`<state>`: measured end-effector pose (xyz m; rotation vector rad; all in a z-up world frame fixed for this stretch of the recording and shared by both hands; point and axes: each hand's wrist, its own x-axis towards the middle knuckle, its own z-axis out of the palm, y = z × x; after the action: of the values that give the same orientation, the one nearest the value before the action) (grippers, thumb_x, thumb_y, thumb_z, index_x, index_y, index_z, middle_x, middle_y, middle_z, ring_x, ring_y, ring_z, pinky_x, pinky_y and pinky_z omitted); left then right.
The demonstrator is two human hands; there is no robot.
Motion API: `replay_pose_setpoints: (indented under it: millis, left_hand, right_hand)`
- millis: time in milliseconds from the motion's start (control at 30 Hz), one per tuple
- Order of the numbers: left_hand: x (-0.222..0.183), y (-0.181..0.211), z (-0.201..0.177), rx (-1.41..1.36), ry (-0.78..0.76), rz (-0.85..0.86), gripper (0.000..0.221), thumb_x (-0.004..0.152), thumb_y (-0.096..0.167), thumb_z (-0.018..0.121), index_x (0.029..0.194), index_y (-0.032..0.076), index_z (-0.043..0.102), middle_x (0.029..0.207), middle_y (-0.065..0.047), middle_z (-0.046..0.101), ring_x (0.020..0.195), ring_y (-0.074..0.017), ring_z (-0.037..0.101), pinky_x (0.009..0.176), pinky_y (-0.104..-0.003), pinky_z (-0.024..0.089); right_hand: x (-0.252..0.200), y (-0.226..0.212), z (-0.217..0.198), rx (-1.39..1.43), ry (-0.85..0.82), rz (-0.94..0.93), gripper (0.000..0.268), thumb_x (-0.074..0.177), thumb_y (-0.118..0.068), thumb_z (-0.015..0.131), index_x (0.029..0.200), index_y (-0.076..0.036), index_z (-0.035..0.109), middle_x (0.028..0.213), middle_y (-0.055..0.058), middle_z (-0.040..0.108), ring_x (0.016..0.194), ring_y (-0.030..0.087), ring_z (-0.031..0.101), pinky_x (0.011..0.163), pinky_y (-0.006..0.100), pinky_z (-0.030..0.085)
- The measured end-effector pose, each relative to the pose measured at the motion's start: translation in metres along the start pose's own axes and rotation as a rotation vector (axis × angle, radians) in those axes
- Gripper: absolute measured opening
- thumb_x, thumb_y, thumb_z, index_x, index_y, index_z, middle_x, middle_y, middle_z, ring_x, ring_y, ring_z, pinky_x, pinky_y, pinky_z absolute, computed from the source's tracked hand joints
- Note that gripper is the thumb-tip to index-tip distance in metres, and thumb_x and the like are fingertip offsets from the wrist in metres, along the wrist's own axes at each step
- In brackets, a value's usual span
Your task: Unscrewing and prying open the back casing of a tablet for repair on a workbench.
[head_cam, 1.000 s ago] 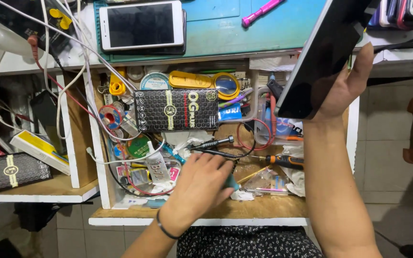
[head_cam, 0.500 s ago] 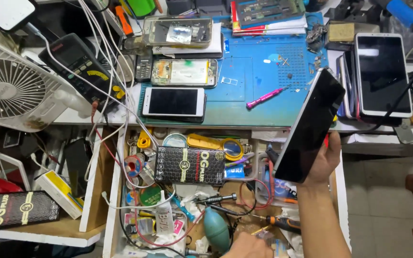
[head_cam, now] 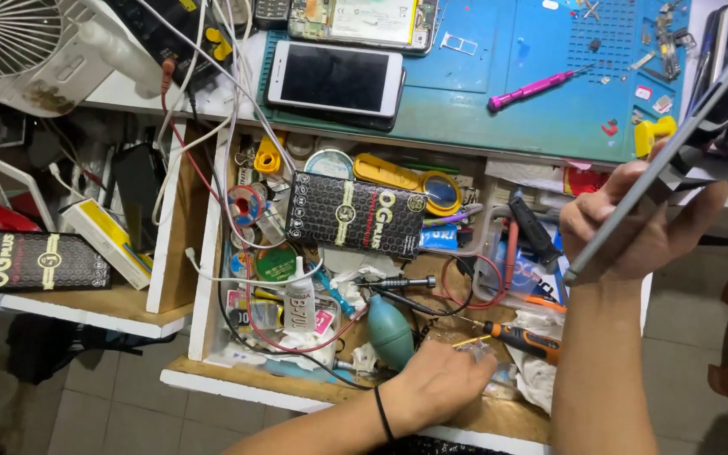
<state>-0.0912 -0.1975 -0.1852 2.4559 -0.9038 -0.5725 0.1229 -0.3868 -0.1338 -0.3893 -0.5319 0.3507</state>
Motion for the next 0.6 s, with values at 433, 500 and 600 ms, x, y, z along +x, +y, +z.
replay_pose_setpoints:
  millis: [433,500,600]
  left_hand:
    - [-0.043,-0.015,-0.147,0.03,-0.14,-0.056,0.032,0.097,0.01,0.063,0.125,0.023,0.071,0.057,-0.007,0.067,0.048,-0.0336,0.064,0.044,-0.047,0.048]
    - [-0.046,-0.022,-0.179,-0.025,-0.271,-0.155,0.035,0.101,0.014,0.058,0.131,0.027,0.068,0.067,0.004,0.067,0.055,-0.0192,0.062,0.043,-0.035,0.05]
    - [-0.052,-0.047,-0.222,0.096,0.081,-0.228,0.045,0.079,-0.018,0.057,0.11,0.012,0.069,0.072,0.0,0.053,0.061,-0.0192,0.055,0.051,-0.032,0.055]
  right_hand:
    - [-0.008,-0.002,-0.017,0.164,-0.034,-0.035,0.072,0.113,-0.061,0.043,0.166,-0.014,0.057,0.151,0.006,0.071,0.11,0.028,0.077,0.083,0.035,0.061]
    - [-0.014,0.001,-0.021,0.194,0.026,-0.046,0.073,0.112,-0.064,0.041,0.167,-0.018,0.054,0.151,0.008,0.07,0.105,0.03,0.076,0.087,0.039,0.055]
    - [-0.015,0.005,-0.025,0.109,0.046,-0.06,0.073,0.112,-0.066,0.036,0.16,-0.019,0.063,0.15,0.005,0.069,0.073,0.014,0.052,0.07,0.031,0.043]
